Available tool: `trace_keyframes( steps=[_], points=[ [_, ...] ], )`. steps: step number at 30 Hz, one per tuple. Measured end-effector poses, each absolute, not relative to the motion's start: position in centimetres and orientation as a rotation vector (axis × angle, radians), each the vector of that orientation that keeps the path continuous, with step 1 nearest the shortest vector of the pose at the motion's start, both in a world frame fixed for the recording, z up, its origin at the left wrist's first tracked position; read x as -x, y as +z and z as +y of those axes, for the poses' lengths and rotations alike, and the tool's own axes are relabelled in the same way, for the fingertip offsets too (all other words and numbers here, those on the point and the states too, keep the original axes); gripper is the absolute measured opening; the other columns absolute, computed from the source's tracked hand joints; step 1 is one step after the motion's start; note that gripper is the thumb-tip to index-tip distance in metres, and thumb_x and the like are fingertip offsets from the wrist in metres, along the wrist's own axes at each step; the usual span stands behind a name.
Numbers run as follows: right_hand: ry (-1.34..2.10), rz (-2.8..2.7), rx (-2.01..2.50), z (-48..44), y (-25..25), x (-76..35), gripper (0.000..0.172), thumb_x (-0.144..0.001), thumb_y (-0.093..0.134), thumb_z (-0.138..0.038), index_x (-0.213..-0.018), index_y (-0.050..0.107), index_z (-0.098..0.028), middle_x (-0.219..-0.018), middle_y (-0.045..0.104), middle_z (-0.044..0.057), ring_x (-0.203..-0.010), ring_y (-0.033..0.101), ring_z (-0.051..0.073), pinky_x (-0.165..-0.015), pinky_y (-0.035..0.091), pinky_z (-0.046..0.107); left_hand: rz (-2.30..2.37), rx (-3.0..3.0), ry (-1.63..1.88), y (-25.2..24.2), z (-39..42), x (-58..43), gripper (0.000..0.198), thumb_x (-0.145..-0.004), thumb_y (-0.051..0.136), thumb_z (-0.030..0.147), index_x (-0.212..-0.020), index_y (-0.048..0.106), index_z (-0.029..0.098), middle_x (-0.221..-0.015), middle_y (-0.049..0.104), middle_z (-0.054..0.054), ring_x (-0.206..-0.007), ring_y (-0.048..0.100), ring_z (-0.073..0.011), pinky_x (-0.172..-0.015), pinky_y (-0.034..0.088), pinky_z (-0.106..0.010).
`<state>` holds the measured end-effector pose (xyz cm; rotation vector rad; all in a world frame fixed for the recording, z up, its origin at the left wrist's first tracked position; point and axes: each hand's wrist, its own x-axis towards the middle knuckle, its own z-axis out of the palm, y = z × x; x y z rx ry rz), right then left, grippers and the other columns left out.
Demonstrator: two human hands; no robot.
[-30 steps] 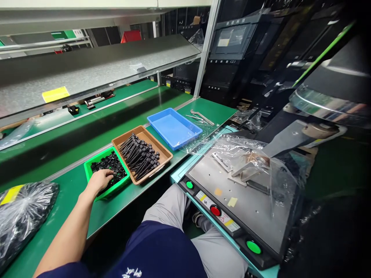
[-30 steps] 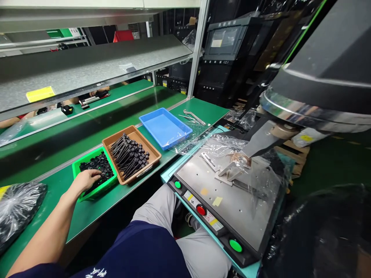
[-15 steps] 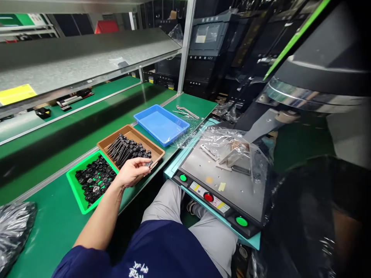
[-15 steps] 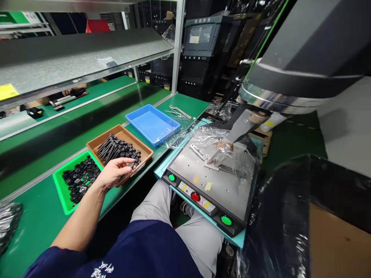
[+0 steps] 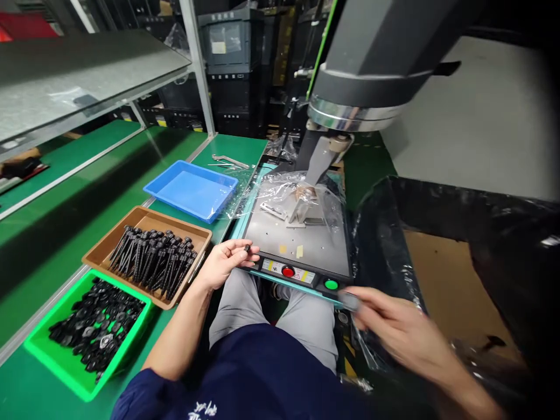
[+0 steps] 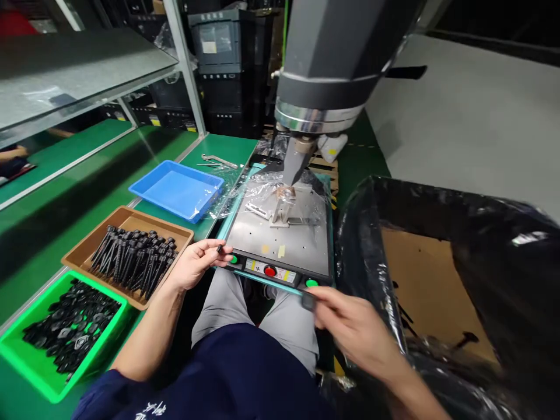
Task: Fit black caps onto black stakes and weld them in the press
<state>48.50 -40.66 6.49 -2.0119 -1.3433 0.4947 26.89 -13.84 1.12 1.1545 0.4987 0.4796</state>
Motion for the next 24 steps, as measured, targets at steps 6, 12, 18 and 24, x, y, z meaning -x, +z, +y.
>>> trace_keyframes(
  steps=[6, 12, 18, 24],
  points=[
    [0.648, -1.32, 1.696, -31.6, 2.5, -43.5, 0.022, -0.093, 0.05, -0.031, -0.084, 0.066, -0.019, -0.086, 0.064, 0.005, -0.077, 0.061, 0.017, -0.069, 0.048, 0.026, 0.375, -1.367, 0.446, 1.2, -15.7, -28.4, 0.034, -0.076, 0.076, 0.033, -0.105, 0.073, 0.017, -0.11, 0.071, -0.012, -0.105, 0.065, -0.0261, -0.09, 0.052, -0.039],
    [0.832, -1.177, 1.59, -30.5, 1.0, -42.5, 0.021, -0.093, 0.05, -0.031, -0.082, 0.063, -0.018, -0.075, 0.062, 0.001, -0.06, 0.056, 0.012, -0.058, 0.042, 0.024, 0.37, -1.399, 0.413, 0.5, -16.3, -28.8, 0.03, -0.073, 0.078, 0.03, -0.101, 0.076, 0.021, -0.101, 0.072, -0.007, -0.093, 0.064, -0.0193, -0.088, 0.049, -0.033],
    [1.136, -1.012, 1.399, -30.6, 0.4, -42.6, 0.036, -0.093, 0.053, -0.045, -0.074, 0.062, -0.016, -0.054, 0.053, -0.002, -0.049, 0.048, 0.011, -0.053, 0.037, 0.024, 0.348, -1.314, 0.322, -0.3, -16.1, -29.2, 0.031, -0.074, 0.078, 0.029, -0.104, 0.076, 0.02, -0.098, 0.071, -0.007, -0.086, 0.064, -0.0177, -0.084, 0.049, -0.032],
    [1.381, -0.758, 1.198, -30.9, -0.5, -43.0, 0.044, -0.089, 0.057, -0.054, -0.071, 0.06, -0.014, -0.047, 0.048, -0.004, -0.04, 0.038, 0.008, -0.044, 0.028, 0.022, 0.313, -1.275, 0.212, -0.2, -15.6, -29.5, 0.035, -0.075, 0.078, 0.028, -0.108, 0.074, 0.017, -0.09, 0.071, -0.008, -0.079, 0.065, -0.0178, -0.081, 0.051, -0.034]
  ],
)
